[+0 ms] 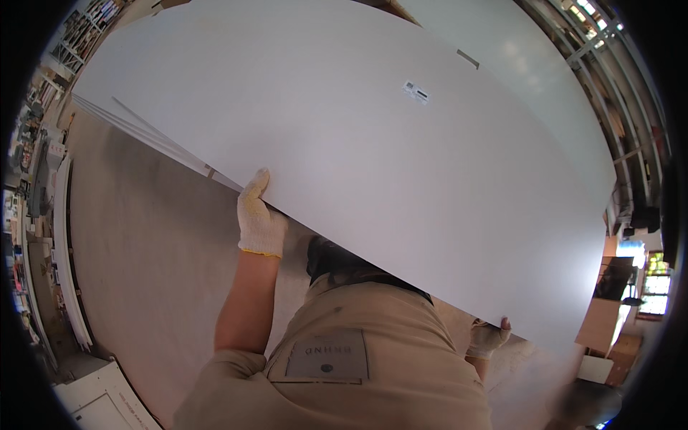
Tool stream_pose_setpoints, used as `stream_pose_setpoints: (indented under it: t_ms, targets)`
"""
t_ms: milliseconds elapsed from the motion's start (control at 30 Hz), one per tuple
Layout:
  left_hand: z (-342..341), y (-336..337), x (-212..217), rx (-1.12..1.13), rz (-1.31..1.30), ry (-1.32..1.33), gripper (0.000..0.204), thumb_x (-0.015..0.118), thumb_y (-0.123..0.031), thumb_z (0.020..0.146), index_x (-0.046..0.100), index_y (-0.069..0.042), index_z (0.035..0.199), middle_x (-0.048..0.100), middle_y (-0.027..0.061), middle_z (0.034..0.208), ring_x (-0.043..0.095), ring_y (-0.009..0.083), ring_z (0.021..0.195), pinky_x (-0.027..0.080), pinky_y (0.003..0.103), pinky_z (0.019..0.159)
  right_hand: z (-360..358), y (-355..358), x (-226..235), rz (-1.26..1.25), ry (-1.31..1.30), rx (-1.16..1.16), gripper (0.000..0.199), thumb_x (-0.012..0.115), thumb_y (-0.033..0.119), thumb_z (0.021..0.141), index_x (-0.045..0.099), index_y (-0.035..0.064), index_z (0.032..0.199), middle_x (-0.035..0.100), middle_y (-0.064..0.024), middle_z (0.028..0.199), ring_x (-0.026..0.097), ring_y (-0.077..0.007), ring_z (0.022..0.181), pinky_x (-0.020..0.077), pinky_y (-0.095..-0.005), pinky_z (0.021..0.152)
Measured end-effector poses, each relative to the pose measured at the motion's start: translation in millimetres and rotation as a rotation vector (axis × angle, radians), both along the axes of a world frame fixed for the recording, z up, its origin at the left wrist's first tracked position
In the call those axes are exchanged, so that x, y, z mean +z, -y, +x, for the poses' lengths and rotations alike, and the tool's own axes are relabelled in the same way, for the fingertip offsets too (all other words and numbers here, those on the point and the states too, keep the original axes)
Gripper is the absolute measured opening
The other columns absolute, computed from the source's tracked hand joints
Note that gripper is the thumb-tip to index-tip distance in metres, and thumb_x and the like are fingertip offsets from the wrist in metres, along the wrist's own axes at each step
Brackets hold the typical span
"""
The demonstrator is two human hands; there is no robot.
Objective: The person repeatedly lifts large white panels from a workbench and stacks them on the floor. The person handles the panels one at a time, aligning them into a growing pile.
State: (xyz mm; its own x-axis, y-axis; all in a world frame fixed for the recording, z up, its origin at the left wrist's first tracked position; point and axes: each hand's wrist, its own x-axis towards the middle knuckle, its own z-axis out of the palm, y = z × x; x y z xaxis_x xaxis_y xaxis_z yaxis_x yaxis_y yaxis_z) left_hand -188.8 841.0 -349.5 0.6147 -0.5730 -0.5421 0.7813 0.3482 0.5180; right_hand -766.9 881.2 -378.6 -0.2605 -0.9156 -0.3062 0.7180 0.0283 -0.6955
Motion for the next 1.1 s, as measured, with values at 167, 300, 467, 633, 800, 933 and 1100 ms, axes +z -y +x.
stream_pose_setpoints:
  t_ms: [167, 300, 467, 633, 800, 933, 1100]
  targets:
    - [-35.6, -17.1, -4.0, 0.108, -0.033, -0.048, 0.026, 0.068, -0.008, 0.101, 0.065, 0.002, 0.124, 0.069, 0.0117, 0.123, 0.068, 0.0274, 0.116, 0.056, 0.044, 0.106, -6.7, 23.9, -3.4, -0.098, 0.084, 0.137, 0.066, 0.073, 0.012, 0.088, 0.051, -0.0016, 0.149, 0.068, -0.0180, 0.131, 0.076, -0.0321, 0.104, 0.0721, -0.0414, 0.072]
    - [-59.1, -38.7, -1.7, 0.129, -0.051, -0.057, 0.024, 0.066, -0.009, 0.103, 0.065, 0.000, 0.124, 0.070, 0.0086, 0.123, 0.069, 0.0248, 0.116, 0.057, 0.042, 0.105, 6.0, 29.2, 3.5, -0.080, 0.140, 0.188, 0.063, 0.071, 0.009, 0.086, 0.053, -0.0028, 0.145, 0.068, -0.0178, 0.131, 0.074, -0.0316, 0.111, 0.0717, -0.0423, 0.083]
    - [-113.2, -62.8, 19.4, -0.008, -0.225, -0.042, 0.025, 0.063, -0.012, 0.107, 0.064, -0.002, 0.129, 0.070, 0.0094, 0.129, 0.069, 0.0245, 0.121, 0.057, 0.041, 0.109, 34.7, 27.7, 23.2, -0.011, 0.218, 0.209, 0.059, 0.068, 0.001, 0.082, 0.057, -0.0042, 0.140, 0.067, -0.0157, 0.136, 0.069, -0.0307, 0.124, 0.0616, -0.0471, 0.109]
    - [-138.5, -79.2, 69.1, -0.013, -0.076, 0.043, 0.022, 0.062, -0.017, 0.108, 0.066, -0.001, 0.122, 0.072, 0.0104, 0.125, 0.071, 0.0247, 0.118, 0.057, 0.043, 0.105, 78.9, 27.4, 57.7, -0.017, 0.315, 0.404, 0.066, 0.071, -0.002, 0.080, 0.054, -0.0038, 0.144, 0.063, -0.0181, 0.143, 0.065, -0.0343, 0.132, 0.0592, -0.0489, 0.114]
    - [-144.3, -68.9, 107.0, -0.230, -0.198, 0.075, 0.032, 0.062, -0.021, 0.110, 0.065, 0.006, 0.126, 0.072, 0.0156, 0.127, 0.074, 0.0272, 0.112, 0.063, 0.043, 0.096, 143.9, 44.1, 100.5, -0.041, 0.382, 0.570, 0.067, 0.073, -0.005, 0.080, 0.054, -0.0027, 0.144, 0.064, -0.0156, 0.141, 0.065, -0.0350, 0.131, 0.0581, -0.0519, 0.116]
    - [-168.7, -56.1, 123.5, -0.585, -0.096, 0.142, 0.038, 0.057, -0.024, 0.112, 0.064, 0.006, 0.134, 0.074, 0.0146, 0.128, 0.076, 0.0287, 0.112, 0.063, 0.045, 0.100, 163.0, 53.7, 118.5, 0.075, 0.337, 0.688, 0.065, 0.084, 0.006, 0.082, 0.058, -0.0037, 0.140, 0.067, -0.0194, 0.138, 0.067, -0.0387, 0.129, 0.0594, -0.0521, 0.110]
    - [-194.4, -44.9, 146.5, -0.812, 0.045, 0.058, 0.041, 0.067, -0.019, 0.108, 0.061, 0.007, 0.138, 0.070, 0.0150, 0.132, 0.073, 0.0261, 0.112, 0.065, 0.043, 0.093, 105.8, 54.6, 184.8, 0.085, -0.451, 1.252, 0.057, 0.076, 0.009, 0.096, 0.055, -0.0068, 0.146, 0.068, -0.0210, 0.139, 0.071, -0.0328, 0.124, 0.0601, -0.0450, 0.102]
